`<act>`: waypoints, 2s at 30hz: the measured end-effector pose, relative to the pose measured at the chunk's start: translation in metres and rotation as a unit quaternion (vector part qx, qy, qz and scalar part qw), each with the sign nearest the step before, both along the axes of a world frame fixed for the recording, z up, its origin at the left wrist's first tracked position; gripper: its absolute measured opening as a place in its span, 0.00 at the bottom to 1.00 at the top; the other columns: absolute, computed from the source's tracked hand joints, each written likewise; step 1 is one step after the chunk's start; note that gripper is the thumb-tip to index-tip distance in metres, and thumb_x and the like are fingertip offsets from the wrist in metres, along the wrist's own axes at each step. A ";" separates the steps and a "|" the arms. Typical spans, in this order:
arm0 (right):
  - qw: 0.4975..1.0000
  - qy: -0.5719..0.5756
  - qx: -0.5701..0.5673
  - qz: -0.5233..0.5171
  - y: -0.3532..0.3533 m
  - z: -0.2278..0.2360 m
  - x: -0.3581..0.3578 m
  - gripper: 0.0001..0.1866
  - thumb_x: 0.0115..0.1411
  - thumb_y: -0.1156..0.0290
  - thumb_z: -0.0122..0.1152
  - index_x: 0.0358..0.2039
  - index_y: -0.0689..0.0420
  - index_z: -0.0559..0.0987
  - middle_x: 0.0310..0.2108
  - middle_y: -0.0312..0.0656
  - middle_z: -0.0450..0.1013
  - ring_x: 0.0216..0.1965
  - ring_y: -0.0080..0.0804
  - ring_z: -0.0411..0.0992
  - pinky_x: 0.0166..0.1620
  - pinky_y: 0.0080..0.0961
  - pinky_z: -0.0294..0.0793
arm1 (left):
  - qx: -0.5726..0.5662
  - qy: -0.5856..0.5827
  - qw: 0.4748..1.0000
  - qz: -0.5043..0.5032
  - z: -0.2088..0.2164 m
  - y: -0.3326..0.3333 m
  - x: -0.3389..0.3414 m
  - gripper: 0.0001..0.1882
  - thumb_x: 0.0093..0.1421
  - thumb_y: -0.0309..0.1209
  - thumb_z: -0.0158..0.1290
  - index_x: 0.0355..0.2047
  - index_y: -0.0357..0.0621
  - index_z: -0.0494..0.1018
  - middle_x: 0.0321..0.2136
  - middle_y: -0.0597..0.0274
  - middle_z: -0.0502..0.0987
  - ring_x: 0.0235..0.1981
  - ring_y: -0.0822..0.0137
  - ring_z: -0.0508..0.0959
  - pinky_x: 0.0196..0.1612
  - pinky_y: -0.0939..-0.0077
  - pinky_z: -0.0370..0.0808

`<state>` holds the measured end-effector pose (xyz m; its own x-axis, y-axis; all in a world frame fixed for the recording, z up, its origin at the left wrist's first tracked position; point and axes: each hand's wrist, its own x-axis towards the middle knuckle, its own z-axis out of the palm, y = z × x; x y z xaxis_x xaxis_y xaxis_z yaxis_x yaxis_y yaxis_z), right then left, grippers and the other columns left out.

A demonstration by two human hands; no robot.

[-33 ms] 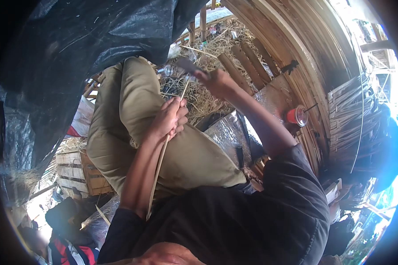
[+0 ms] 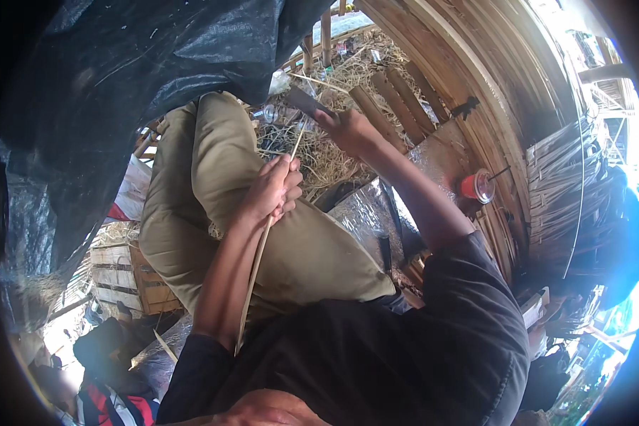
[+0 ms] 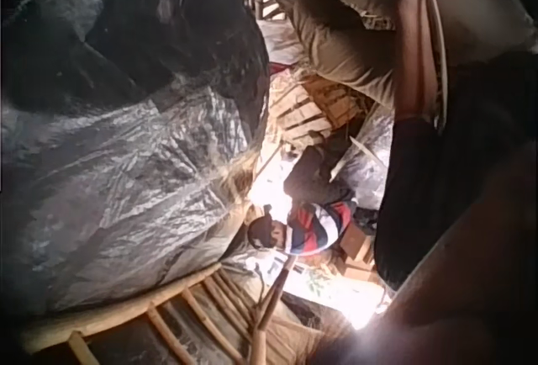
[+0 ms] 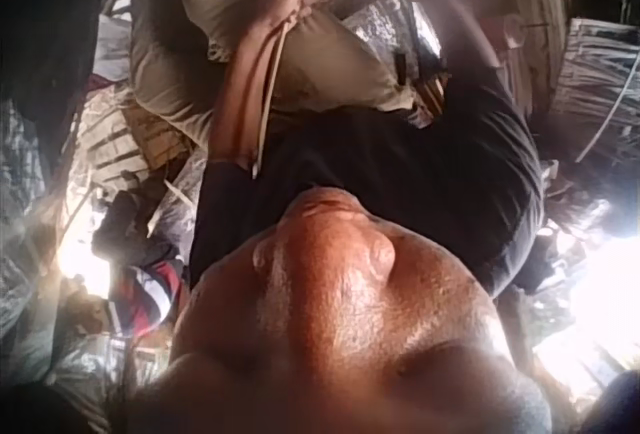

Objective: The person scrapes a long bamboo stick with a knife.

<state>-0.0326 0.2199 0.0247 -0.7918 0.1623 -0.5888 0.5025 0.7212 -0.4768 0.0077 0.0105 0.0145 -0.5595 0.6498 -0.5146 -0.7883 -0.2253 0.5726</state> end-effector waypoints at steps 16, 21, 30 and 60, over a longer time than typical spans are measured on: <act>1.000 0.021 0.023 -0.007 0.000 0.002 -0.001 0.41 0.65 0.36 0.44 0.20 0.68 0.77 0.13 0.50 0.71 0.18 0.42 0.76 0.23 0.42 0.75 | -0.035 0.029 0.999 -0.010 -0.003 0.005 0.002 0.12 0.73 0.41 0.35 0.35 0.49 0.61 0.14 0.76 0.55 0.09 0.84 0.53 0.06 0.89 0.53; 0.994 0.092 0.036 0.053 -0.004 0.005 0.014 0.40 0.65 0.38 0.45 0.23 0.68 0.78 0.16 0.56 0.72 0.27 0.51 0.78 0.33 0.46 0.75 | -0.012 0.024 1.000 -0.006 -0.001 -0.003 0.009 0.12 0.73 0.40 0.34 0.35 0.49 0.61 0.15 0.76 0.56 0.09 0.83 0.53 0.07 0.86 0.53; 0.995 0.096 0.022 -0.018 -0.016 0.006 0.007 0.38 0.63 0.38 0.51 0.24 0.69 0.78 0.19 0.58 0.73 0.25 0.50 0.77 0.32 0.44 0.73 | -0.009 0.029 0.999 0.017 0.003 -0.006 0.006 0.13 0.73 0.42 0.36 0.34 0.50 0.61 0.14 0.77 0.54 0.08 0.84 0.52 0.06 0.89 0.52; 0.970 0.231 0.060 0.051 -0.019 -0.019 0.030 0.37 0.65 0.40 0.48 0.22 0.67 0.78 0.16 0.58 0.71 0.23 0.56 0.76 0.28 0.45 0.72 | 0.014 0.031 0.999 0.010 0.001 -0.004 0.007 0.12 0.73 0.40 0.35 0.36 0.48 0.61 0.14 0.76 0.56 0.08 0.84 0.53 0.07 0.88 0.54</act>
